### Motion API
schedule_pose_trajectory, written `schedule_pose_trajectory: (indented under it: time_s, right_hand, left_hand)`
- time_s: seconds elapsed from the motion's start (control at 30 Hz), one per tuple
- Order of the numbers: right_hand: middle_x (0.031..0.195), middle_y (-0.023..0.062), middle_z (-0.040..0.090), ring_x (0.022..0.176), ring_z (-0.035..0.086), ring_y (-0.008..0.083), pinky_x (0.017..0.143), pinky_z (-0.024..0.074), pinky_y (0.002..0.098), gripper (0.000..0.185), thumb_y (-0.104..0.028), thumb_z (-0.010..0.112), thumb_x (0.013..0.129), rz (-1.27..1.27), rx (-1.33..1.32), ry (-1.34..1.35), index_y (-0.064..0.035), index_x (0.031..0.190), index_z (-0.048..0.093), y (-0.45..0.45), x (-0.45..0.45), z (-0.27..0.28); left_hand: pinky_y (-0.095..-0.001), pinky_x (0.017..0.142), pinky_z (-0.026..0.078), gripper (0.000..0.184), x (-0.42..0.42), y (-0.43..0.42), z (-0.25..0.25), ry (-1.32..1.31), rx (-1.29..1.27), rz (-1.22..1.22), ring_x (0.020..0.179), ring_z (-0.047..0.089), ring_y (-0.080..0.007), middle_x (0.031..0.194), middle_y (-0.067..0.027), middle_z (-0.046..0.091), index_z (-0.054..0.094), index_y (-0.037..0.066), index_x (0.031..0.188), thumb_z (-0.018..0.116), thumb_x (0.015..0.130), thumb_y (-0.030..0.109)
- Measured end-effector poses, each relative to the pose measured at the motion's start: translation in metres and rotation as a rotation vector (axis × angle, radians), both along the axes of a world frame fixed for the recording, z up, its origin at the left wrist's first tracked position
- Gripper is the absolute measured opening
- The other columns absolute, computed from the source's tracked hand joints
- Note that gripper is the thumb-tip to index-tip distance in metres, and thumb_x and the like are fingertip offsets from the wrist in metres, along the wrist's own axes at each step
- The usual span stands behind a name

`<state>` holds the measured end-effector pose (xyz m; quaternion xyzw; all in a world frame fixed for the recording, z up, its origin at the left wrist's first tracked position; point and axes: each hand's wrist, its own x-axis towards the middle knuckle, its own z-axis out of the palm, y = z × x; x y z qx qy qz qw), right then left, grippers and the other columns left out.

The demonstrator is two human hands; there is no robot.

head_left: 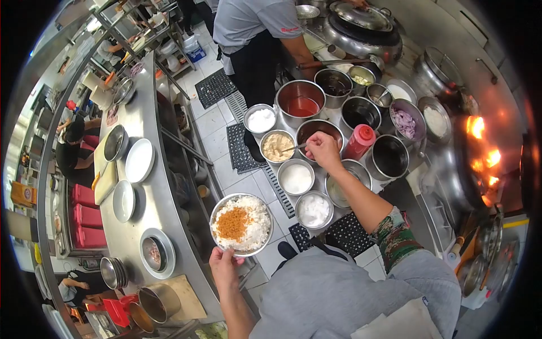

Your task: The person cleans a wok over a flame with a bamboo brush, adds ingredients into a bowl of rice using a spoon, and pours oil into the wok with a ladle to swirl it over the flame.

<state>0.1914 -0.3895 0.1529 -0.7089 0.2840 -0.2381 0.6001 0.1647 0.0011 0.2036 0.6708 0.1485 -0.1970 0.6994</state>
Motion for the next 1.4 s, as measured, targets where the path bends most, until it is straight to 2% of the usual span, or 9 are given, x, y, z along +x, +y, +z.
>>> schedule_pose_trajectory:
  time_s: [0.3, 0.7, 0.9, 0.97, 1.1, 1.2, 1.27, 1.37, 1.4]
  right_hand:
    - [0.071, 0.0092, 0.064, 0.055, 0.061, 0.0123, 0.047, 0.049, 0.0238, 0.008, -0.008, 0.057, 0.084, -0.066, 0.141, -0.04, 0.0006, 0.083, 0.058, -0.011, -0.017, 0.01]
    - [0.074, 0.0078, 0.064, 0.057, 0.06, 0.0101, 0.053, 0.0497, 0.0212, 0.008, -0.008, 0.058, 0.087, 0.119, 0.381, -0.147, -0.0002, 0.086, 0.058, 0.031, -0.065, 0.111]
    - [0.071, 0.0055, 0.064, 0.06, 0.06, 0.0079, 0.055, 0.049, 0.0207, 0.009, -0.007, 0.059, 0.086, 0.025, -0.125, -0.069, 0.0019, 0.085, 0.06, 0.044, -0.074, 0.112]
    - [0.068, 0.0055, 0.064, 0.059, 0.061, 0.0081, 0.054, 0.0479, 0.0219, 0.009, -0.007, 0.06, 0.084, -0.016, -0.146, -0.047, 0.002, 0.083, 0.06, 0.038, -0.087, 0.111]
    - [0.061, 0.0077, 0.061, 0.057, 0.061, 0.0094, 0.053, 0.0473, 0.0258, 0.01, -0.009, 0.064, 0.079, 0.006, -0.392, 0.094, 0.001, 0.08, 0.062, 0.036, -0.1, 0.075]
    - [0.066, 0.0031, 0.063, 0.057, 0.06, 0.0079, 0.051, 0.0464, 0.0223, 0.007, -0.005, 0.059, 0.084, 0.038, -0.693, 0.085, 0.0016, 0.082, 0.06, 0.044, -0.095, 0.05]
    - [0.063, 0.0088, 0.062, 0.057, 0.062, 0.0107, 0.052, 0.0483, 0.0265, 0.01, -0.009, 0.063, 0.081, 0.048, -0.329, 0.151, 0.0013, 0.08, 0.061, 0.043, -0.093, 0.033]
    - [0.066, 0.0086, 0.064, 0.057, 0.061, 0.0111, 0.05, 0.0491, 0.0243, 0.009, -0.007, 0.06, 0.084, -0.019, 0.079, 0.054, 0.002, 0.083, 0.059, 0.034, -0.099, 0.012]
    - [0.07, 0.0092, 0.064, 0.056, 0.061, 0.0119, 0.05, 0.0499, 0.0224, 0.008, -0.006, 0.057, 0.086, -0.018, 0.084, 0.061, 0.0025, 0.085, 0.057, 0.03, -0.101, 0.01]
  left_hand:
    - [-0.0223, 0.047, 0.05, 0.005, 0.008, -0.006, -0.003, 0.006, 0.025, 0.035, 0.055, 0.056, -0.0109, 0.075, -0.0058, 0.059, 0.05, 0.005, 0.08, 0.054, 0.083, 0.004]
    - [-0.0245, 0.05, 0.053, 0.01, 0.046, -0.047, -0.04, -0.008, 0.033, -0.038, 0.057, 0.057, -0.0121, 0.071, -0.0066, 0.056, 0.048, 0.003, 0.074, 0.054, 0.082, 0.003]
    - [-0.0237, 0.051, 0.053, 0.01, 0.042, -0.055, -0.027, 0.019, -0.018, -0.099, 0.056, 0.057, -0.0122, 0.071, -0.0064, 0.056, 0.048, 0.004, 0.074, 0.054, 0.082, 0.003]
    - [-0.0236, 0.051, 0.053, 0.01, 0.036, -0.052, -0.021, 0.034, -0.025, -0.116, 0.056, 0.058, -0.012, 0.072, -0.0067, 0.057, 0.048, 0.004, 0.074, 0.054, 0.082, 0.003]
    - [-0.0225, 0.051, 0.053, 0.01, 0.031, -0.046, -0.013, 0.041, -0.001, -0.141, 0.055, 0.057, -0.0112, 0.072, -0.0066, 0.058, 0.048, 0.005, 0.074, 0.054, 0.082, 0.003]
    - [-0.0223, 0.05, 0.052, 0.011, 0.032, -0.04, -0.021, 0.033, 0.03, -0.14, 0.055, 0.057, -0.0107, 0.072, -0.0055, 0.057, 0.048, 0.005, 0.075, 0.054, 0.084, 0.004]
    - [-0.0223, 0.05, 0.052, 0.01, 0.031, -0.04, -0.02, 0.033, 0.027, -0.143, 0.055, 0.057, -0.0106, 0.072, -0.0055, 0.057, 0.048, 0.005, 0.075, 0.053, 0.084, 0.004]
    - [-0.0222, 0.05, 0.052, 0.01, 0.031, -0.037, -0.023, 0.036, 0.035, -0.141, 0.056, 0.056, -0.0102, 0.071, -0.0055, 0.056, 0.047, 0.005, 0.076, 0.053, 0.085, 0.005]
    - [-0.0219, 0.049, 0.052, 0.006, 0.031, -0.035, -0.026, 0.029, 0.03, -0.135, 0.055, 0.057, -0.0106, 0.072, -0.0061, 0.059, 0.049, 0.005, 0.079, 0.052, 0.084, 0.005]
